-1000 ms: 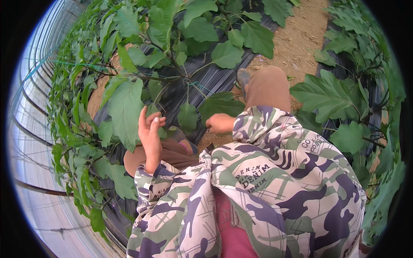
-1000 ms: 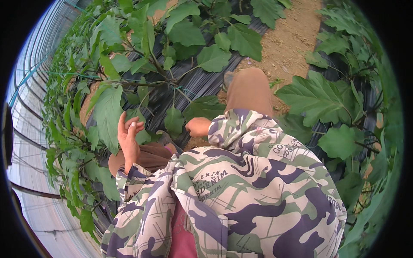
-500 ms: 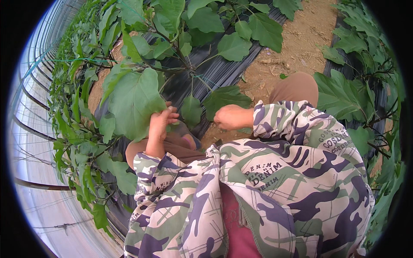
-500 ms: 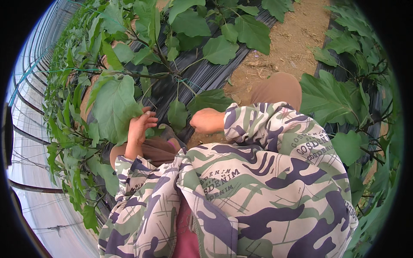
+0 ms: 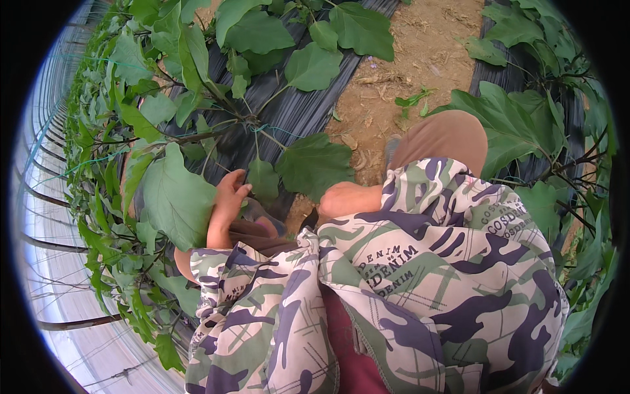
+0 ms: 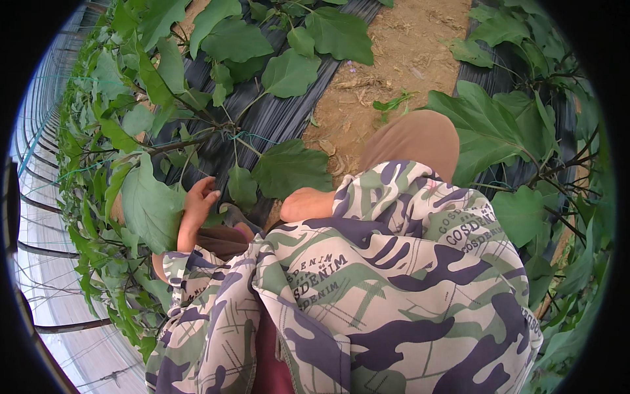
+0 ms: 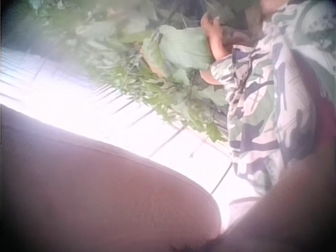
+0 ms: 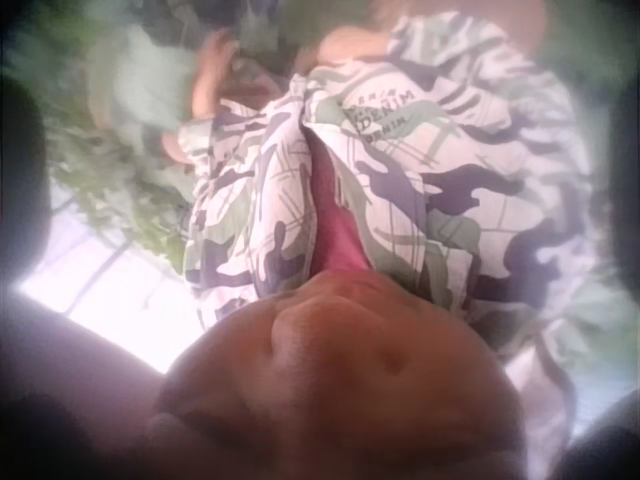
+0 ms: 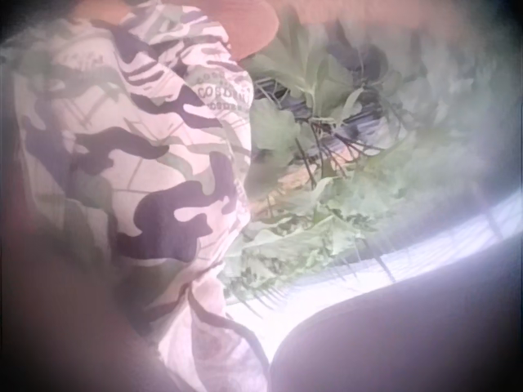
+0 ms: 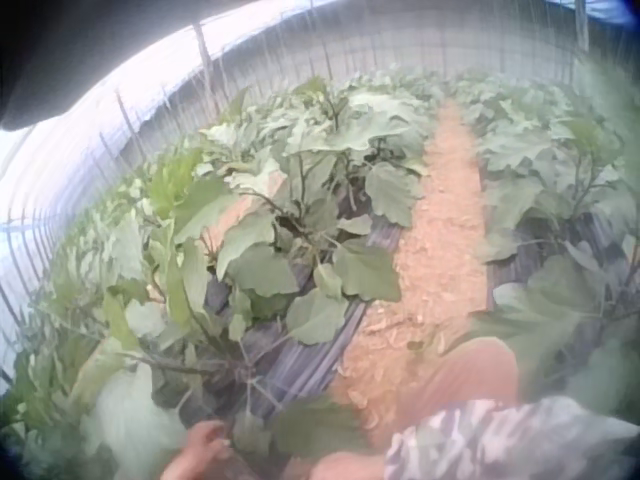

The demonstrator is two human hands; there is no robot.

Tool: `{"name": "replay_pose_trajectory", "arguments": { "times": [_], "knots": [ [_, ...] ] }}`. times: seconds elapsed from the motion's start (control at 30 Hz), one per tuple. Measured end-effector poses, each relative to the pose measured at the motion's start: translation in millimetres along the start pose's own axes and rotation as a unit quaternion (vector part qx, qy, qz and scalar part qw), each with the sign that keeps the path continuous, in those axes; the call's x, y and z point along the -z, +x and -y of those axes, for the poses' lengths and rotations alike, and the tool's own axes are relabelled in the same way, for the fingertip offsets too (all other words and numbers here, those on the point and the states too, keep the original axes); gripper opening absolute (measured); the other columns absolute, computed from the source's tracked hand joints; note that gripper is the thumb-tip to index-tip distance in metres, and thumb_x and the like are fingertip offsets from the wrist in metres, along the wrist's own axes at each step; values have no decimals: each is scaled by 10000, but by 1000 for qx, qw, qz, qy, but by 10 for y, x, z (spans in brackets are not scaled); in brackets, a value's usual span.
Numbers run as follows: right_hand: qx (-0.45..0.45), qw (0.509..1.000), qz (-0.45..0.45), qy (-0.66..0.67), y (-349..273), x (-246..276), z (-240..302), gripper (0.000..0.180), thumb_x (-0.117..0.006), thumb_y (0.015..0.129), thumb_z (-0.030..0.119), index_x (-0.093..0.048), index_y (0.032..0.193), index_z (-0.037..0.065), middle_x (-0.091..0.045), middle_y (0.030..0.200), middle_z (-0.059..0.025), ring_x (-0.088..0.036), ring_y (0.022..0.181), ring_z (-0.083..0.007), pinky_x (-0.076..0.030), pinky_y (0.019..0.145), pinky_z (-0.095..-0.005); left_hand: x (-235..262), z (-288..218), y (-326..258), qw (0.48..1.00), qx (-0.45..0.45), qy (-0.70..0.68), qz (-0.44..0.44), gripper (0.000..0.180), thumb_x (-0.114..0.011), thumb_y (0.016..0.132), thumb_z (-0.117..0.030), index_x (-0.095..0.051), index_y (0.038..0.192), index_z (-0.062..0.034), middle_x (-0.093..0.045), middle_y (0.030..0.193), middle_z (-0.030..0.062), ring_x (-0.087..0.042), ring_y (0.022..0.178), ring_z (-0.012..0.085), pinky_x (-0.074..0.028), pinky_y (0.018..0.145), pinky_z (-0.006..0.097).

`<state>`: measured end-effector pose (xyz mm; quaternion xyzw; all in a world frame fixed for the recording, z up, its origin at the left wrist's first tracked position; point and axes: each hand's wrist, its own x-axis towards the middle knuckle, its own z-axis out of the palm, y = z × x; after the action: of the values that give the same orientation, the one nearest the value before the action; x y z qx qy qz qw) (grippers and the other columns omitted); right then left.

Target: The person kneels in a greenhouse and uses their hands to prune and tie eggplant plants to support strings. They remove small leaves and side shoots, then wrap green twine around stems to secure them upright.

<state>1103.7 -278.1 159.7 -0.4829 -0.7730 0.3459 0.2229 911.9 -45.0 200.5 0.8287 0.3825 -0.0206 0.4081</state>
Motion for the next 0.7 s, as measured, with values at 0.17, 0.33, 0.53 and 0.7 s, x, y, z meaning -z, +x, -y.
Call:
{"name": "replay_pose_trajectory", "arguments": {
  "times": [0.17, 0.33, 0.53, 0.7],
  "knots": [
    [-57, 998, -9, 1, -205, 81, 206, 201, -550, 670, 205, -602, 646, 12, -582, 662, -187, -581, 684, -359, -442, 584, -444, 365, -281, -564, 999, 14, -35, -27, 385, -587, 823, -110, -498, 1179, 3, -572, 1066, 118, -531, 972, 175, -411, 855, 286],
    [-103, 994, 1, -38, -159, 43, 413, 202, -548, 647, 175, -627, 697, -4, -596, 714, -210, -583, 723, -367, -453, 637, -435, 1039, -138, -1495, 960, 28, 23, -277, 343, -597, 830, -169, -572, 1091, 53, -620, 1002, 103, -538, 855, 146, -417, 790, 268],
    [-120, 988, -91, -31, -308, 247, 596, 167, -529, 655, 53, -603, 803, 35, -608, 787, -167, -585, 794, -342, -446, 671, -437, 967, 392, -2339, 927, 88, -17, -363, 314, -580, 851, -246, -607, 1026, 12, -627, 871, 25, -531, 719, 98, -401, 628, 224],
    [-73, 856, -511, 33, -545, 981, 583, 176, -463, 711, 38, -611, 805, 25, -615, 749, -133, -599, 731, -274, -460, 636, -357, 475, 842, -2319, 881, 123, -214, -404, 309, -527, 864, -245, -614, 988, 23, -606, 782, 49, -543, 679, 113, -421, 570, 247]
  ]
}}
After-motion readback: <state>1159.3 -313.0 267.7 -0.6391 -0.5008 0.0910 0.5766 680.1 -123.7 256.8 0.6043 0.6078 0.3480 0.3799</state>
